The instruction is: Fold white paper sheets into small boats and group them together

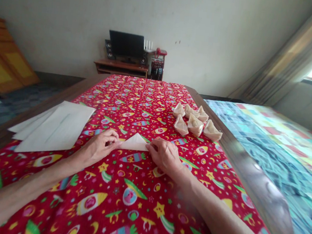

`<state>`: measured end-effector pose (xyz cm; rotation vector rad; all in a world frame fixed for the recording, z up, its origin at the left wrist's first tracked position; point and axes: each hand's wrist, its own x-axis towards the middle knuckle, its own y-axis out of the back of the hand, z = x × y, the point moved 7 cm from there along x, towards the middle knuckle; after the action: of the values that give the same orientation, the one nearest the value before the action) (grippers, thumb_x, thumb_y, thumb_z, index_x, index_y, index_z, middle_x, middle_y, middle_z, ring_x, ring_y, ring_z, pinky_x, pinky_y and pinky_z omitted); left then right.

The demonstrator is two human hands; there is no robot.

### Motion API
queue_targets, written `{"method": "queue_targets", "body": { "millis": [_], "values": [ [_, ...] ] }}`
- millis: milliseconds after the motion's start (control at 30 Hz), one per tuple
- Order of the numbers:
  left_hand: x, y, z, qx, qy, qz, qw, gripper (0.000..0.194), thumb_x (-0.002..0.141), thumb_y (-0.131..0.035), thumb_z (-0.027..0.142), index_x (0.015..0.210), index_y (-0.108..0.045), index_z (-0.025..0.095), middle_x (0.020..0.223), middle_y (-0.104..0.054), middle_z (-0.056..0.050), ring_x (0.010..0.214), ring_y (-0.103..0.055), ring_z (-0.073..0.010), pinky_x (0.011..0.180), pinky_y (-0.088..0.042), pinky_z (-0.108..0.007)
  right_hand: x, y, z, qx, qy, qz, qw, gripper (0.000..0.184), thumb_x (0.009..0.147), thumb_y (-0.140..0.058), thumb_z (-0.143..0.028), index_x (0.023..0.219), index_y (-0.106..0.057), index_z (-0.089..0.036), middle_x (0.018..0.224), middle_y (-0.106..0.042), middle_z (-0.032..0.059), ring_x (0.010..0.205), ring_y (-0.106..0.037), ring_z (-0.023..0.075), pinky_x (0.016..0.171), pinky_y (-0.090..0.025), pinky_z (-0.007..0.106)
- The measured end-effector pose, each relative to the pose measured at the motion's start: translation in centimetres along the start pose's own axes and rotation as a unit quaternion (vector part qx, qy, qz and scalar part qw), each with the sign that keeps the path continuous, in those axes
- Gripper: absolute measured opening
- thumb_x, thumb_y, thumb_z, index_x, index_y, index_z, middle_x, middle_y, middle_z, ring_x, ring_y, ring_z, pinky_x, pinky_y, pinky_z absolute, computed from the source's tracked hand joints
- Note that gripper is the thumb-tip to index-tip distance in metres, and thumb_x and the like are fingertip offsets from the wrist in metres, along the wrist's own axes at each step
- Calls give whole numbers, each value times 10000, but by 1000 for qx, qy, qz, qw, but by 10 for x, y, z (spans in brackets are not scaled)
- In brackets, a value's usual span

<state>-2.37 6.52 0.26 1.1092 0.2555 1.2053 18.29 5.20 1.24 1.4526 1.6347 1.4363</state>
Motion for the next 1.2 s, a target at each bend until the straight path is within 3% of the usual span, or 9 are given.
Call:
{"method": "queue_targets", "body": {
  "millis": [433, 633, 733, 833, 967, 1067, 1200],
  "values": [
    [1, 3, 15, 101, -12, 3, 995, 242, 906, -468, 302, 709, -512, 167, 827, -505, -27, 711, -545, -138, 649, -437, -258, 8, -6, 2, -123, -34, -36, 991, 353, 919, -418, -416, 719, -616, -204, 703, -670, 47, 637, -609, 162, 534, -260, 263],
    [5, 0, 9, 120, 11, -20, 992, 219, 873, -525, 301, 696, -517, 172, 792, -512, -14, 679, -547, -145, 620, -443, -267, 11, -6, 1, -129, -40, -54, 989, 336, 911, -434, -426, 747, -633, -210, 707, -673, 44, 643, -613, 168, 533, -263, 261],
    [7, 3, 7, 107, 7, 17, 994, 130, 827, -590, 266, 909, -560, 168, 911, -549, -39, 781, -581, -176, 667, -486, -292, 11, -6, 2, -125, -39, -54, 990, 336, 905, -443, -433, 737, -628, -208, 689, -663, 37, 638, -608, 163, 529, -259, 259],
    [5, 5, 26, 118, -78, 47, 989, 248, 841, -548, 154, 1088, -552, 183, 1101, -569, -68, 997, -564, -206, 850, -484, -349, 11, -7, 3, -123, -39, -50, 990, 346, 905, -441, -435, 716, -621, -209, 673, -658, 31, 628, -602, 158, 526, -256, 256],
    [-7, -13, 66, 120, -220, -25, 968, 264, 909, -412, 106, 1085, -596, 175, 1105, -644, -48, 1069, -567, -175, 1014, -404, -373, 10, -6, 2, -125, -39, -41, 991, 328, 903, -449, -426, 730, -629, -212, 677, -666, 30, 626, -609, 162, 526, -255, 259],
    [-13, -23, 76, 115, -214, -61, 968, 325, 938, -392, 181, 1231, -527, 140, 1260, -585, -85, 1192, -514, -175, 1065, -374, -349, 10, -5, 0, -124, -37, -40, 991, 311, 903, -456, -410, 746, -638, -211, 704, -677, 34, 642, -617, 161, 533, -267, 255],
    [-18, -29, 74, 116, -177, -80, 974, 426, 953, -362, 247, 1363, -387, 134, 1386, -467, -103, 1289, -420, -179, 1081, -364, -346, 9, -4, 0, -121, -40, -36, 991, 312, 903, -456, -399, 722, -625, -209, 686, -669, 34, 623, -606, 154, 533, -271, 252]
  ]
}}
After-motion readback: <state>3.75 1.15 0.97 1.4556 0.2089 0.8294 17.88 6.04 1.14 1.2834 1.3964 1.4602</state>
